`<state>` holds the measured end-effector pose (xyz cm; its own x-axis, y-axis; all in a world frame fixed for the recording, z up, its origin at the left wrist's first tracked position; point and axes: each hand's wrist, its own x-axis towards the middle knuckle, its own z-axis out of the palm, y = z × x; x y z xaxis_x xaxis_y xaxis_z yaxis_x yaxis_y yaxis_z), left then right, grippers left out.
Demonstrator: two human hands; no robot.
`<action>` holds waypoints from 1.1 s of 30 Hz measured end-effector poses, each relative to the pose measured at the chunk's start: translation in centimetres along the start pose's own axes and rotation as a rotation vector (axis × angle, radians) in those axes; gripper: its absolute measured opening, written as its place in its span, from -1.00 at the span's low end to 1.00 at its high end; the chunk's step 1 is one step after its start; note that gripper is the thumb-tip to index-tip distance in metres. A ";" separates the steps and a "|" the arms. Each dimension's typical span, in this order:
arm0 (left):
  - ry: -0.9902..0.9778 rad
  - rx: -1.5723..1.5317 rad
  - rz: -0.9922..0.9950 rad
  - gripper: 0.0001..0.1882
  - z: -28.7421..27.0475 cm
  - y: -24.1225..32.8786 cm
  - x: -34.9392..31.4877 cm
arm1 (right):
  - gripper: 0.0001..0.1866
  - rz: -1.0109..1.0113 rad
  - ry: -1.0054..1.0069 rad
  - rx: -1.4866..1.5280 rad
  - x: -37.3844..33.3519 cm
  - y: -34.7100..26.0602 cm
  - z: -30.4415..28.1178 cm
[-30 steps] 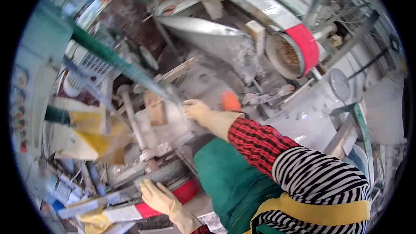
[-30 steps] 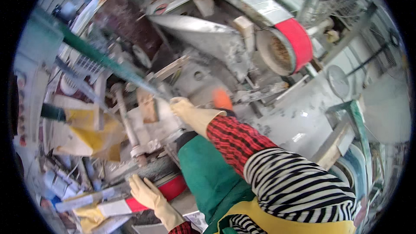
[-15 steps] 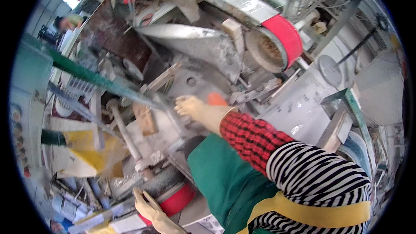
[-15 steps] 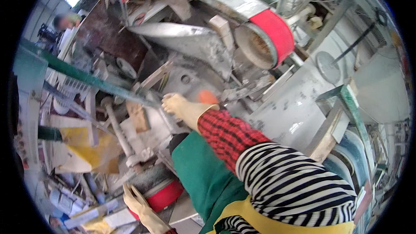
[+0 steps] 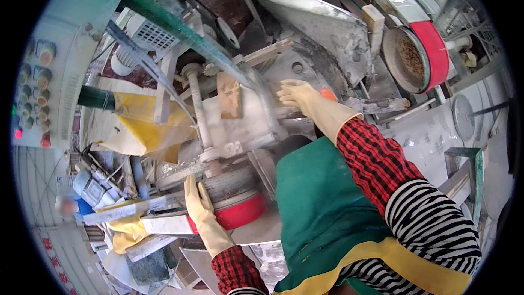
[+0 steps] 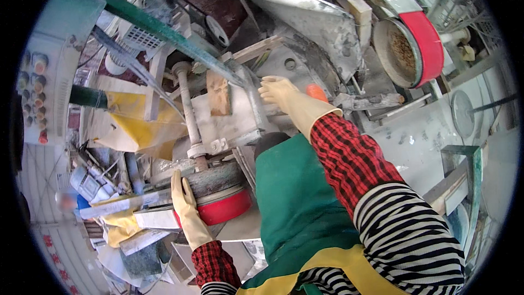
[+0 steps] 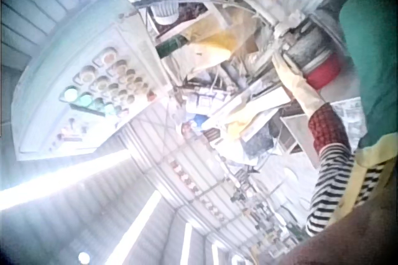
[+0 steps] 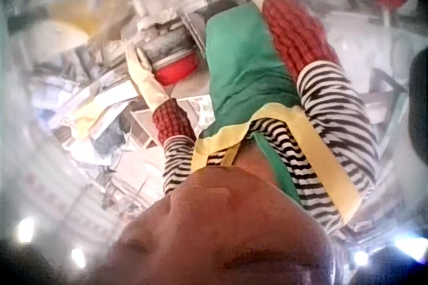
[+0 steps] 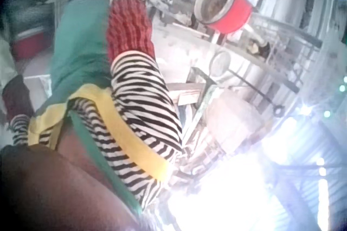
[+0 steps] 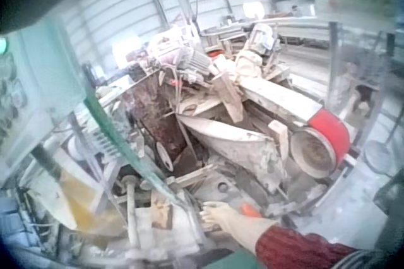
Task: The person operates a grinding or processing machine in a workshop, repeatedly feeding a small block into the machine's mechanism. The person uses gloved hands to guide the block and adjust its position while the machine runs.
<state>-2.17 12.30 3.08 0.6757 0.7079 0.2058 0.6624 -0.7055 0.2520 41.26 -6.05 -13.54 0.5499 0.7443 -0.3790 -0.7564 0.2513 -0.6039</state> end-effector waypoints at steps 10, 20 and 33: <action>0.058 0.017 0.004 -0.60 -0.1 1.3 -0.3 | -0.54 0.017 -0.002 -0.093 -1.7 -0.9 1.9; 0.093 0.096 0.047 -0.62 -0.1 2.5 -0.6 | -0.60 0.064 0.040 -0.104 -2.4 -1.4 3.0; 0.088 0.166 0.053 -0.61 -0.1 4.5 -0.7 | -0.59 0.068 0.113 -0.206 -3.2 -2.0 4.6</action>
<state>0.29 8.67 4.13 0.6849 0.6648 0.2982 0.6759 -0.7326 0.0808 39.43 -6.09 -7.88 0.5451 0.6786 -0.4923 -0.7112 0.0633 -0.7002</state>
